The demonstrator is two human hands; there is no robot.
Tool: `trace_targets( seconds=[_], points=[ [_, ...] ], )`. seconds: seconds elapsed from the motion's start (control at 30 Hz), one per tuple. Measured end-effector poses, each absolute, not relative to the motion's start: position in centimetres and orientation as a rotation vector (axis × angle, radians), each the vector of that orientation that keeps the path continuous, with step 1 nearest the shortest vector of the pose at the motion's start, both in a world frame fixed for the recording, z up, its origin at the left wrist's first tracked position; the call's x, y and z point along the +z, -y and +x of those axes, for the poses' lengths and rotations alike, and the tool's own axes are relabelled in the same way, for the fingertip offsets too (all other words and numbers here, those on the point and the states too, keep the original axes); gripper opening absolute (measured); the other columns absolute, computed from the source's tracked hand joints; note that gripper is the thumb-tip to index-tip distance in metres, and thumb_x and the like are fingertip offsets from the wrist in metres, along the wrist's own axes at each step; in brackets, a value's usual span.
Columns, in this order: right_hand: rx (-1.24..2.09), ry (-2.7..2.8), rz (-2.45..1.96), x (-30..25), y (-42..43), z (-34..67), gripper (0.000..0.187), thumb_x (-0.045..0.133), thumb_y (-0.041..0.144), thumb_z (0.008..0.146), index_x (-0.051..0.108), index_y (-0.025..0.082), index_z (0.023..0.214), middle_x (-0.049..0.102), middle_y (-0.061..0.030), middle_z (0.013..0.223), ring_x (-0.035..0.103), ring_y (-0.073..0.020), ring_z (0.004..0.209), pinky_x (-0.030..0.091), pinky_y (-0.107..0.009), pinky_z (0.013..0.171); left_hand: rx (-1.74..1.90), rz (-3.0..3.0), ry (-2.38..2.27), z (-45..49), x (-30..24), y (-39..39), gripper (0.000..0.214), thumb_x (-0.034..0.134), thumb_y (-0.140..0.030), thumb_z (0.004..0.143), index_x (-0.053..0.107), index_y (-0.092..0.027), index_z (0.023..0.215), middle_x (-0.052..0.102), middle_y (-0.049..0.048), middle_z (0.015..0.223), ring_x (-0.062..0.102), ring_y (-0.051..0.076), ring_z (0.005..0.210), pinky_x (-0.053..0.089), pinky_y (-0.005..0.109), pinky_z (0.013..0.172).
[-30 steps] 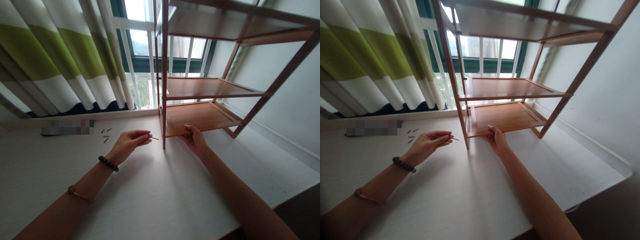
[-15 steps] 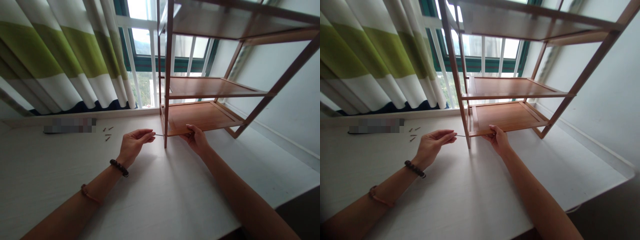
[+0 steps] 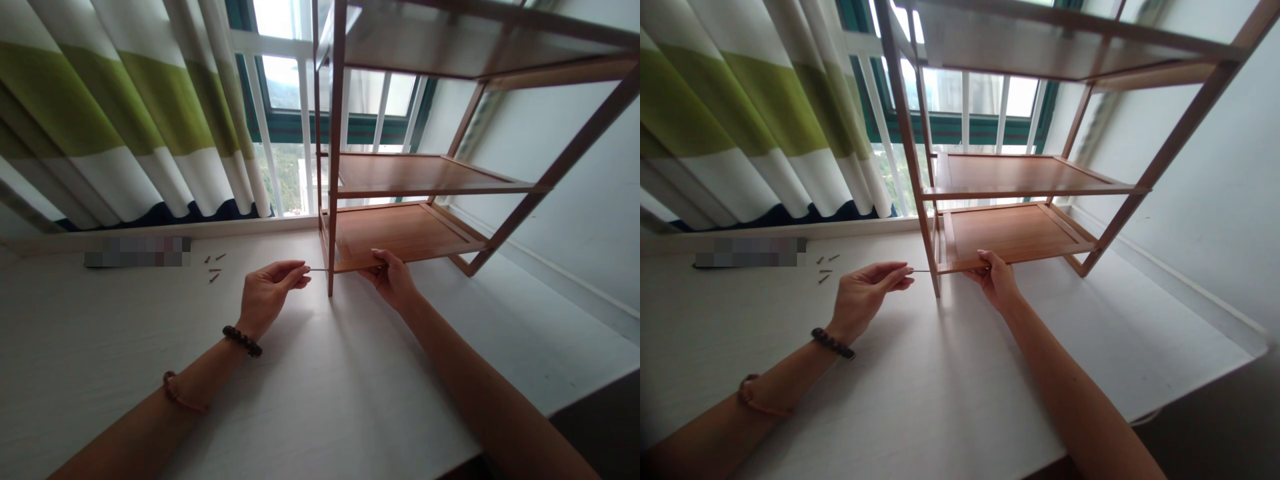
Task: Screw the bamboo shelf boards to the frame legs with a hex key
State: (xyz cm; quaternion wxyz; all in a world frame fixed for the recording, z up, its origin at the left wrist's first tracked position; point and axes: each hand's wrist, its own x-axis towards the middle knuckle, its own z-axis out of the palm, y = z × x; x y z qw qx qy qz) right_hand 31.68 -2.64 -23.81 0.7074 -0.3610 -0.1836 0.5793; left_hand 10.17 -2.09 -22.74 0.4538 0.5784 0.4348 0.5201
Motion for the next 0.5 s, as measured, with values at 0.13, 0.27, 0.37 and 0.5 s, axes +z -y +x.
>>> trace_targets(
  seconds=[0.13,0.27,0.37,0.5],
  points=[
    [1.276,0.404,-0.800,-23.82,2.63,31.62,0.006,0.056,0.008,0.066,0.053,0.013,0.067,0.062,0.0010,0.058,0.061,-0.0135,0.052,0.058,-0.031,0.054,1.042,1.579,-1.099,9.88,-22.49,2.11,0.033,0.064,-0.039,0.069,0.066,-0.010,0.085,0.070,0.0090,0.076,0.066,0.018,0.064,0.055,0.030,0.063],
    [1.273,0.413,-0.799,-23.79,2.61,31.55,0.005,0.056,0.008,0.066,0.053,0.013,0.067,0.062,0.0013,0.057,0.061,-0.0131,0.052,0.058,-0.030,0.054,0.854,1.832,-1.118,9.81,-22.05,2.17,0.031,0.056,-0.041,0.075,0.066,-0.012,0.079,0.067,0.0052,0.069,0.061,0.013,0.055,0.050,0.024,0.053],
    [1.280,0.416,-0.798,-23.77,2.64,31.54,0.005,0.056,0.009,0.067,0.053,0.013,0.067,0.061,0.0015,0.057,0.060,-0.0122,0.050,0.058,-0.030,0.056,0.956,2.096,-1.157,9.84,-21.79,2.03,0.028,0.052,-0.039,0.079,0.064,-0.015,0.083,0.066,0.0030,0.072,0.059,0.012,0.059,0.047,0.023,0.055],
    [1.290,0.425,-0.794,-23.85,2.65,31.57,0.004,0.056,0.010,0.067,0.053,0.013,0.067,0.061,0.0017,0.056,0.060,-0.0121,0.051,0.058,-0.029,0.057,1.115,2.511,-1.098,9.86,-21.76,1.68,0.021,0.046,-0.028,0.084,0.061,-0.014,0.084,0.063,0.0050,0.079,0.057,0.014,0.072,0.045,0.026,0.069]
  ],
)
